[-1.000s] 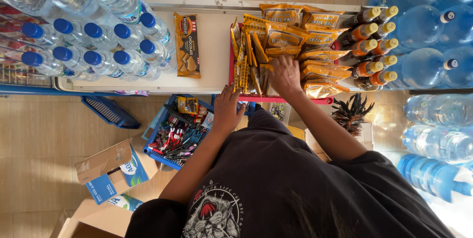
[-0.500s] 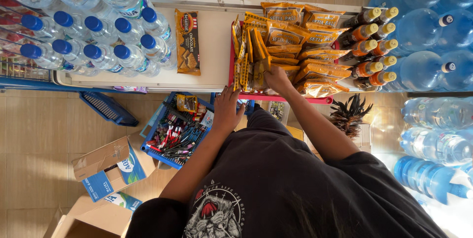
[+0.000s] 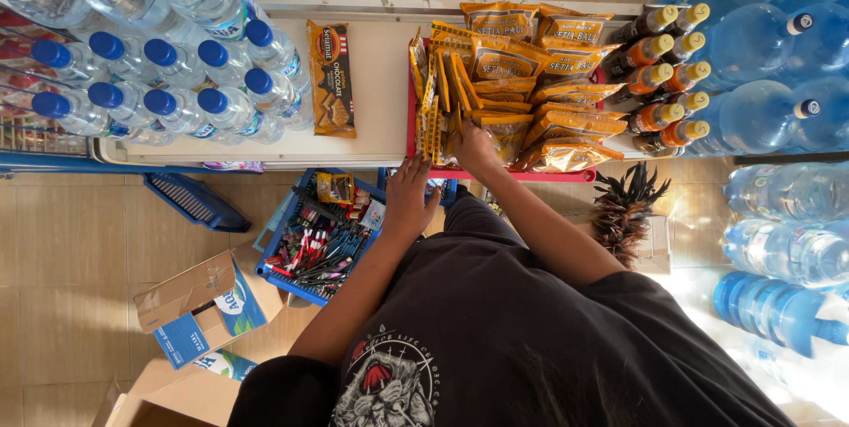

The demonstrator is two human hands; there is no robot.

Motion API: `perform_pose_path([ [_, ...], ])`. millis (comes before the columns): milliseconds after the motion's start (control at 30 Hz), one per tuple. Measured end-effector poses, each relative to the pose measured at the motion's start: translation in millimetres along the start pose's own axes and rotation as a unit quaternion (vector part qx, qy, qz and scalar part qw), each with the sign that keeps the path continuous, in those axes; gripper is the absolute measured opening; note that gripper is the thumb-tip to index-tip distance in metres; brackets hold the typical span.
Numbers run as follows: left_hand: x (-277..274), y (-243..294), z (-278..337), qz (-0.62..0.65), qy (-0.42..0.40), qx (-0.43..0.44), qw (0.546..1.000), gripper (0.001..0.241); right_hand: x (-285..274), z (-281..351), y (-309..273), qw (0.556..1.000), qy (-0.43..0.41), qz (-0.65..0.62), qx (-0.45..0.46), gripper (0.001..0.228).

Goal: The person organizes snack packets on a wire rack, then moves to a lower shelf to arrange yellow snack packets in a red basket. Later, the person sits on the floor and organizes small items in a blue basket.

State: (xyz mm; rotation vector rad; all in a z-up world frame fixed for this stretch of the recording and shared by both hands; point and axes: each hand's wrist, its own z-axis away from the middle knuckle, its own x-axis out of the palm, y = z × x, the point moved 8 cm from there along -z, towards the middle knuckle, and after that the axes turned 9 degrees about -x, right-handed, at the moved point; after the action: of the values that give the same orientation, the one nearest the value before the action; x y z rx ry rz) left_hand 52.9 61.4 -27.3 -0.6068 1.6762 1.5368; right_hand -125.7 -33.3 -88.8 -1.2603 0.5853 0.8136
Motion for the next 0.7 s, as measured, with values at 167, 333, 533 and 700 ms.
perform_pose_path([
  [167,-2,1,0,0.009,-0.011,-0.007,1.000,0.064,-50,1,-29,0.999,-0.036,-0.002,-0.018,0.036],
  [333,-2,3,0,0.024,0.001,-0.017,1.000,0.064,-98,-24,-73,0.946,0.190,0.151,-0.215,0.045],
  [533,-24,14,-14,0.048,0.023,-0.019,0.998,0.057,-62,-78,-50,0.984,-0.013,0.169,-0.059,0.049],
  [700,-48,8,-39,0.130,0.005,-0.111,0.985,0.044,-49,-79,-36,0.990,-0.088,0.095,0.050,0.050],
])
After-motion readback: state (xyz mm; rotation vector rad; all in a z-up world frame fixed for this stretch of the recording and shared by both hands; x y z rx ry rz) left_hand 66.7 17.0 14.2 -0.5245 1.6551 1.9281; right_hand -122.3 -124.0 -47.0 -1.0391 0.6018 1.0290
